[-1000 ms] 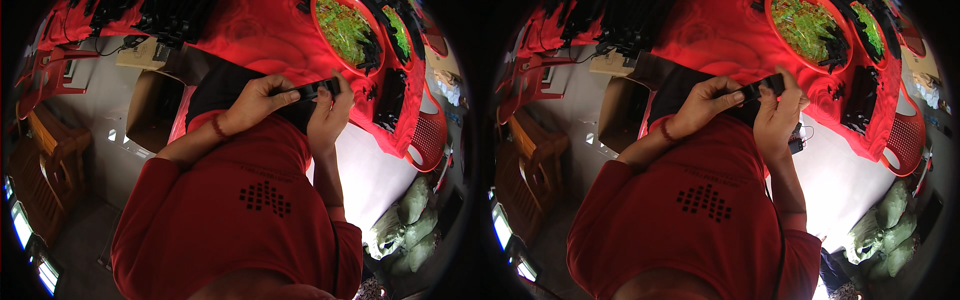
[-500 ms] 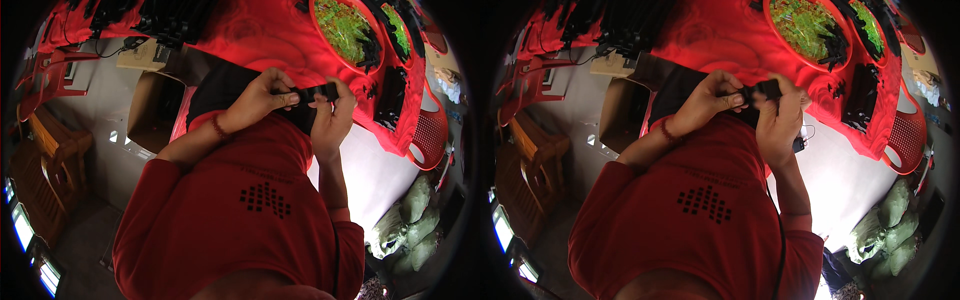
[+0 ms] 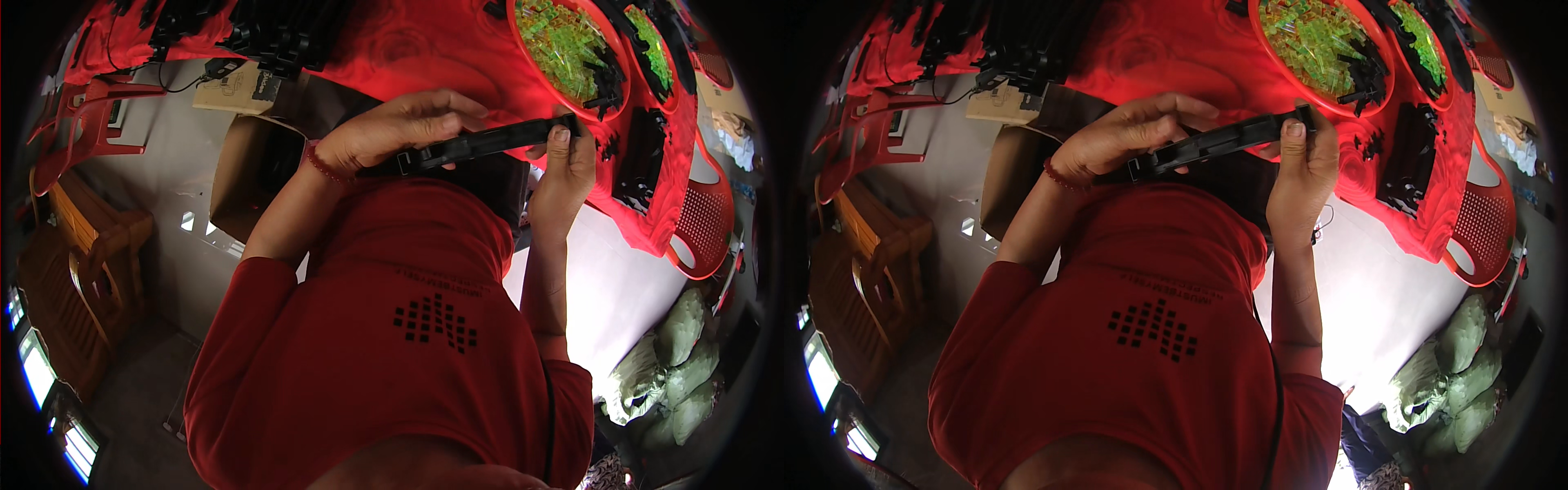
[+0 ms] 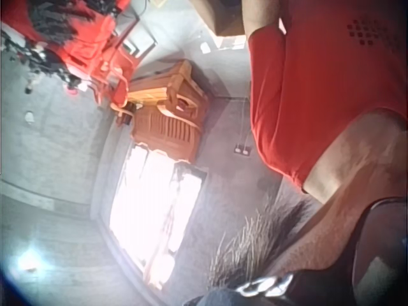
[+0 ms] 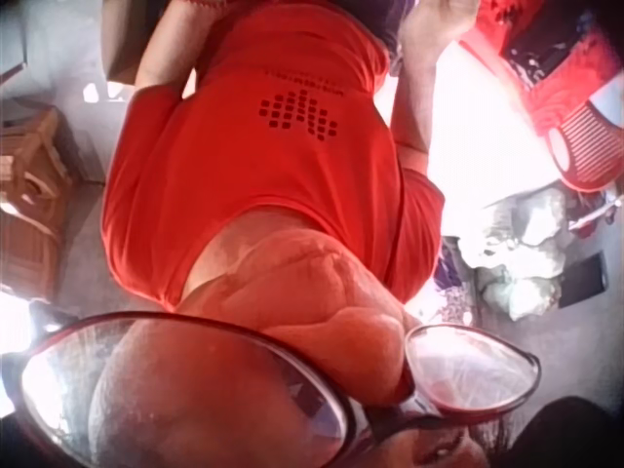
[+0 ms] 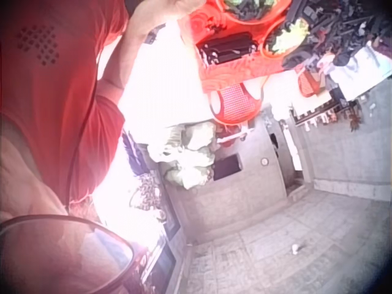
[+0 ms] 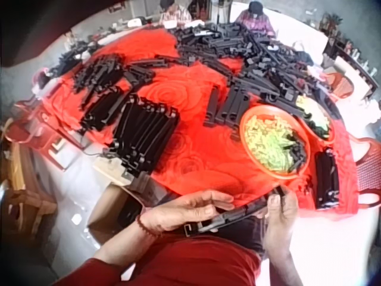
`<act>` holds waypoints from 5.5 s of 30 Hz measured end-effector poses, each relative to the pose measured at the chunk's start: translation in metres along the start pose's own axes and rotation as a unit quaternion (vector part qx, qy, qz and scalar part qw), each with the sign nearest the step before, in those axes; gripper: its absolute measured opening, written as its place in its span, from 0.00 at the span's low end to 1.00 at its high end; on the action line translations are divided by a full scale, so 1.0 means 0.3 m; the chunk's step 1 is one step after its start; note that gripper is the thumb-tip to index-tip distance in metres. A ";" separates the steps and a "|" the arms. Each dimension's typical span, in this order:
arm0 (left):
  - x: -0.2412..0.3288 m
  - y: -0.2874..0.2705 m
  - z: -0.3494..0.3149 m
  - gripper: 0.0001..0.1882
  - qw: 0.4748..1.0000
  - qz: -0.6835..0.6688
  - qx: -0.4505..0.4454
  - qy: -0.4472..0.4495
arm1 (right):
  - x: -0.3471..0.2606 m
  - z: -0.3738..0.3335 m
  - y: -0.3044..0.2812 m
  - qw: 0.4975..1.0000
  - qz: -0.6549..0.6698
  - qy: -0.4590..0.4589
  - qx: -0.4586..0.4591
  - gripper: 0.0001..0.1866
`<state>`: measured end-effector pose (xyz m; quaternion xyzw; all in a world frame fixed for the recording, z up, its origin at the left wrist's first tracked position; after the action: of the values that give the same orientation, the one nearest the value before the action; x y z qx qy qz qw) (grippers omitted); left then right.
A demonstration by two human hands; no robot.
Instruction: The person assembles black plastic housing components by hand, inserting small yellow and green plastic inserts into them.
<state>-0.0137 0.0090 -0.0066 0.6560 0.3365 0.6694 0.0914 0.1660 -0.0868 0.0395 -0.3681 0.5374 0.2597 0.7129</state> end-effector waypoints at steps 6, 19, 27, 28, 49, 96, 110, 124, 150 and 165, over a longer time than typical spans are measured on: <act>0.006 -0.046 -0.011 0.43 0.981 -0.182 0.013 0.065 | 0.017 0.001 -0.018 0.996 0.073 0.021 0.051 0.18; -0.002 -0.006 0.055 0.13 0.941 -0.224 0.150 0.203 | 0.025 -0.097 0.088 0.997 0.069 -0.034 0.025 0.17; 0.023 0.029 0.060 0.19 0.921 -0.201 0.254 0.218 | 0.052 -0.152 0.150 0.962 -0.187 -0.186 -0.067 0.29; 0.030 0.029 0.053 0.18 0.920 -0.172 0.266 0.232 | 0.038 -0.154 0.170 0.940 -0.260 -0.192 -0.110 0.29; 0.057 0.112 0.001 0.15 0.918 0.192 0.282 0.200 | -0.218 0.054 0.144 0.984 0.005 -0.173 -0.048 0.23; -0.040 0.093 -0.009 0.08 0.955 0.106 0.234 0.150 | -0.192 -0.077 0.081 0.927 -0.211 -0.310 0.025 0.18; 0.009 0.069 0.007 0.20 0.990 0.034 0.128 0.042 | -0.113 0.026 0.067 0.987 -0.064 -0.148 -0.001 0.20; -0.012 0.047 0.015 0.27 0.992 -0.104 0.068 0.026 | -0.068 0.050 0.071 0.996 -0.043 -0.082 -0.017 0.22; 0.020 0.073 -0.003 0.08 0.922 0.277 0.270 0.027 | -0.065 0.043 0.099 0.997 -0.019 -0.061 -0.045 0.19; 0.163 -0.073 0.056 0.12 0.783 0.508 0.356 0.046 | 0.005 0.433 0.062 0.875 -0.396 -0.278 0.013 0.15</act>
<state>-0.0109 0.0588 0.0192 0.6865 0.1726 0.4813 -0.5171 0.2269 0.0284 0.0533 -0.4534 0.1295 0.0403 0.8809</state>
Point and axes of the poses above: each hand's wrist, its own z-axis towards the middle knuckle, its own y-axis out of the palm, x = y × z, the point moved 6 cm from there along z, towards the middle knuckle, and after that the axes turned 1 degree about -z, right-handed, at the moved point
